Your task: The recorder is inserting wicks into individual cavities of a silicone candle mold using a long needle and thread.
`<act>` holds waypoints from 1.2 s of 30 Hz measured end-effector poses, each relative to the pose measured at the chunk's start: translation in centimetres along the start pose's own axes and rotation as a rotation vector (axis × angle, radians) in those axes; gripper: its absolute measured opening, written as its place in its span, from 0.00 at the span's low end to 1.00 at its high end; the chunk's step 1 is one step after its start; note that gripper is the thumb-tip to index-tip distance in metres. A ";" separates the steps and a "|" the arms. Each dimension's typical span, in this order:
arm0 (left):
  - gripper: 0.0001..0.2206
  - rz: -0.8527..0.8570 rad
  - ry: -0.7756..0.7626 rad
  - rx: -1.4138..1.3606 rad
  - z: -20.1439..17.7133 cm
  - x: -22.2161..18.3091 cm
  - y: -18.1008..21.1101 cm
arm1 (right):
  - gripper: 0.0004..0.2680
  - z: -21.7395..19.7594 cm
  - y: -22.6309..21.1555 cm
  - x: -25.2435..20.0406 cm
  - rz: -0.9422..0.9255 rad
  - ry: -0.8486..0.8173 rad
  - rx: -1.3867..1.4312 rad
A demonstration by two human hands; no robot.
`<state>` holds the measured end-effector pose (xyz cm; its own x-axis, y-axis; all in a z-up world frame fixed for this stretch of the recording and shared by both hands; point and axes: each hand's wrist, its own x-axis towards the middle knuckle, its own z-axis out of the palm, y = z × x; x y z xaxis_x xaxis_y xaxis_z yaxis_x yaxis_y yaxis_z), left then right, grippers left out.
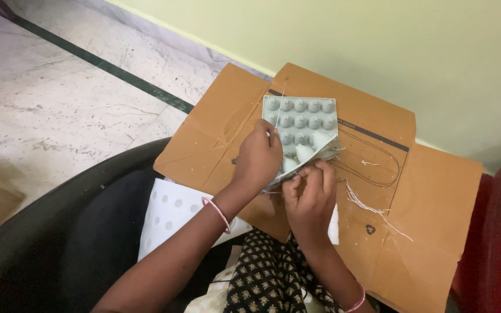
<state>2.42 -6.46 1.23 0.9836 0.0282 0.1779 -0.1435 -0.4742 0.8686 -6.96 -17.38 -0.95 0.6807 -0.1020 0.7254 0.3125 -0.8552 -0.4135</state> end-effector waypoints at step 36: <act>0.06 0.193 0.122 -0.017 -4.6 0.0 0.9 | 0.04 1.7 0.3 -2.2 -0.103 -0.136 0.156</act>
<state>1.76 -2.87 4.14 0.9175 0.0451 0.3952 -0.3306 -0.4661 0.8207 -7.22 -16.54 -3.55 0.7197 0.0605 0.6917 0.4764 -0.7678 -0.4285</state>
